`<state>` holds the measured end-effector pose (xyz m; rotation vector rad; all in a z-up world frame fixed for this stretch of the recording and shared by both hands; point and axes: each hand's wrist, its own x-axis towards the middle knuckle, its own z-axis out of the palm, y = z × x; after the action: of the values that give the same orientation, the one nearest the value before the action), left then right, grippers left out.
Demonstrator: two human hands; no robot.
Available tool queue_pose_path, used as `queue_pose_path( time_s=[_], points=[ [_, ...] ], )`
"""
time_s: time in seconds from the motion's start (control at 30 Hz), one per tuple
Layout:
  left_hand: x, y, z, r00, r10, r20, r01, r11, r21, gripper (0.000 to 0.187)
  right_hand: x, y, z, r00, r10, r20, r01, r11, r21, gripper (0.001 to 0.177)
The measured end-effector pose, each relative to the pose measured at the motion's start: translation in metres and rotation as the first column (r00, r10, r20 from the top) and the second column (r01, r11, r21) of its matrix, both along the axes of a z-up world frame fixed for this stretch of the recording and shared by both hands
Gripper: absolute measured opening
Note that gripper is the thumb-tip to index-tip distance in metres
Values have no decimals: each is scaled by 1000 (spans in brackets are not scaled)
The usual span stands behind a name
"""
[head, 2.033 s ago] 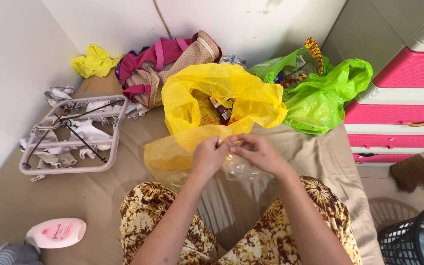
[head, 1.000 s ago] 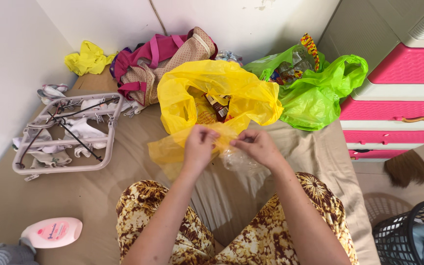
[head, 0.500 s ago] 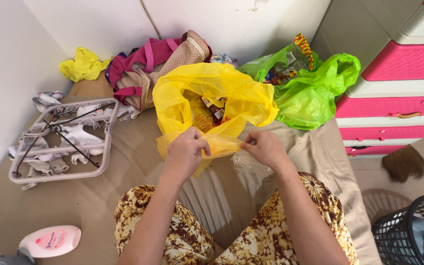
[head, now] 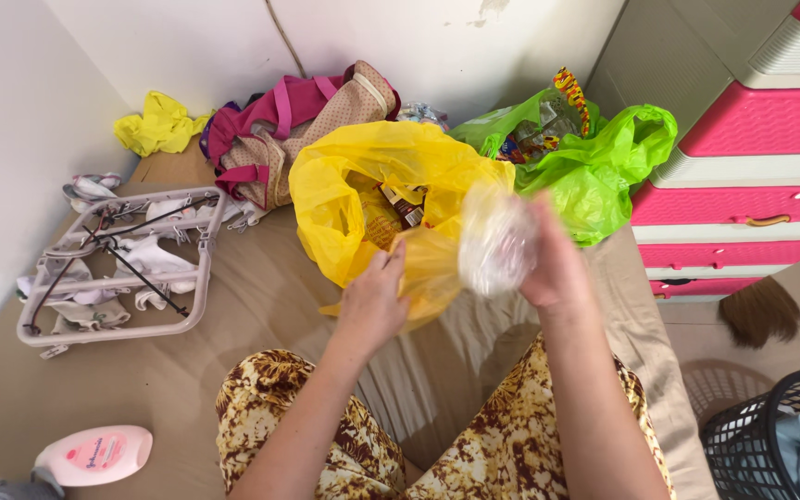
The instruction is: The person sits on a bed and organizes items by moving a lotion bottle, sorting snacks from yellow and green plastic bags, and removing socks from a clothes hanger. The person places the hanger aside and gathers the socks into a pile.
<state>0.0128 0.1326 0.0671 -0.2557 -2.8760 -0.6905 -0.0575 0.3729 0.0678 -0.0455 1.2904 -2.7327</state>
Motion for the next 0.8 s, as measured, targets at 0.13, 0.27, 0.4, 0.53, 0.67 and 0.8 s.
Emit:
queue_pose_path(
  time_s=[0.13,0.27,0.4,0.53,0.67,0.8],
  points=[
    [4,27,-7,998,35,-50,-24,978,209,75,21,-27,-7,992,45,-115,-78,953,-293,24],
    [3,28,-20,974,201,109,-226,773,593,50,30,-91,-50,973,-57,-225,56,998,-7,36],
    [12,16,-37,955,268,130,-291,744,601,60,24,-113,-84,936,135,-324,3,921,391,29],
    [33,16,-50,945,259,-200,-144,878,457,78,21,-107,-102,862,411,-296,252,159,955,31],
    [44,24,-49,956,102,-276,8,929,371,83,5,-108,-116,881,453,-135,273,-256,927,39],
    [36,28,-40,981,-34,-191,87,956,280,84,-9,-120,-133,967,250,51,44,-361,931,27]
  ],
)
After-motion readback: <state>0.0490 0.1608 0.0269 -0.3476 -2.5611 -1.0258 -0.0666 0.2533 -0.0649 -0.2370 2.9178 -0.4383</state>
